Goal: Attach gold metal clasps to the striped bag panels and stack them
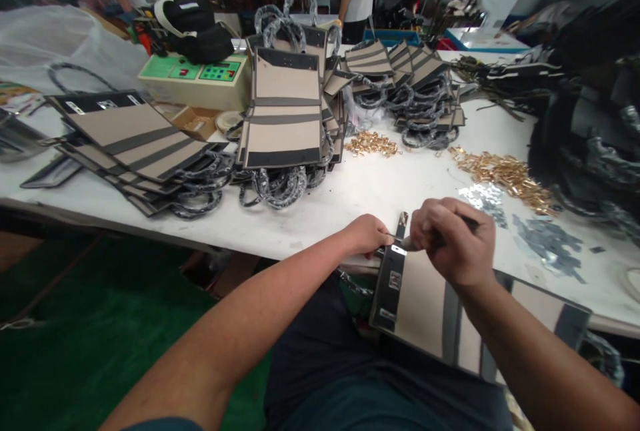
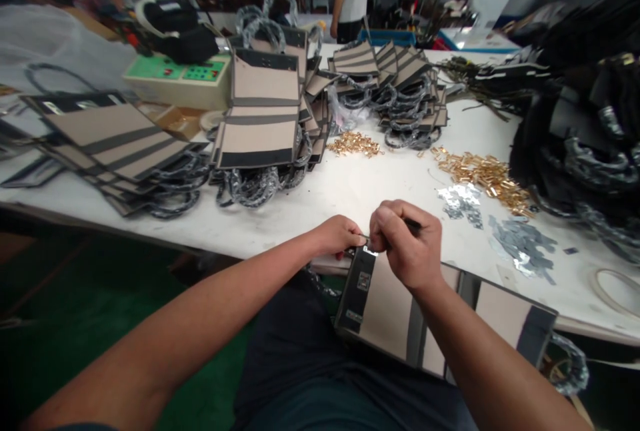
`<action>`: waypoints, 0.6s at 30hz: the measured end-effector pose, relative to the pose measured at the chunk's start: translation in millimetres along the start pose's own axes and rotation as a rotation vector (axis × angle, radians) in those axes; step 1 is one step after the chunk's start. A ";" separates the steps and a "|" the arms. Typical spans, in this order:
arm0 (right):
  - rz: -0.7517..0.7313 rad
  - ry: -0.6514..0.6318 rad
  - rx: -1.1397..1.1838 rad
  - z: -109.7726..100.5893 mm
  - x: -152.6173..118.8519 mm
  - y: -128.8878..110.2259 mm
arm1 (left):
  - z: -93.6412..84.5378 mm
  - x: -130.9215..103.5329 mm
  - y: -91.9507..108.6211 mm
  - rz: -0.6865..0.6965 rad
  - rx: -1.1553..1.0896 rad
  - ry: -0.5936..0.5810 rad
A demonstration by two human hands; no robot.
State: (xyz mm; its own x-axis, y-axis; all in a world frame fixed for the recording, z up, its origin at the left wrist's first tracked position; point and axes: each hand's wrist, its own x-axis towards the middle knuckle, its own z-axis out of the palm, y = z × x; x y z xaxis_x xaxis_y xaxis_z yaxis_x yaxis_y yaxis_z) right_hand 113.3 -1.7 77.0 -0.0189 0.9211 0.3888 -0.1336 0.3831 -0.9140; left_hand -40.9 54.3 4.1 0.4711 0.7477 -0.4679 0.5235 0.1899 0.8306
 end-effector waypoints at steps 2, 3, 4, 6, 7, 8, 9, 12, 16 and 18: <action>-0.045 -0.001 0.030 2.1 1.0 0.7 | 0.1 1.5 -0.6 0.006 -0.013 -0.001; -0.033 -0.009 0.000 2.4 0.8 4.8 | 0.5 1.8 -0.4 0.008 -0.018 0.005; -0.002 -0.010 -0.047 1.9 0.2 10.6 | 1.1 1.8 0.0 0.008 -0.021 0.015; 0.076 -0.008 -0.131 -0.5 -0.8 22.6 | 2.1 1.2 0.8 0.002 -0.019 0.037; 0.104 -0.013 -0.153 -2.1 -0.5 26.6 | 2.4 1.0 0.8 -0.002 -0.014 0.045; 0.116 -0.023 -0.157 -3.9 0.3 28.3 | 2.4 1.1 0.5 -0.007 -0.008 0.049; 0.112 -0.036 -0.141 -5.5 1.3 27.7 | 2.3 1.6 -0.1 -0.010 -0.002 0.050; 0.023 -0.024 -0.024 -8.8 3.4 19.6 | 1.7 3.7 -2.8 -0.018 0.002 0.049; 0.025 0.013 -0.038 -11.4 -2.8 22.1 | 3.1 2.2 -2.1 -0.022 -0.003 0.068; 0.090 0.009 -0.101 -14.4 -6.7 25.9 | 4.2 0.1 -0.4 -0.026 -0.001 0.076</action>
State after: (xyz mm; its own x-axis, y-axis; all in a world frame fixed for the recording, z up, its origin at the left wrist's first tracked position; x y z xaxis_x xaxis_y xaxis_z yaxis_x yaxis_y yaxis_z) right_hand 124.2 3.0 49.0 -0.0178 0.9525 0.3042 -0.0311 0.3035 -0.9523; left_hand -38.1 51.6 2.5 0.4015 0.7888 -0.4653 0.5345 0.2107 0.8185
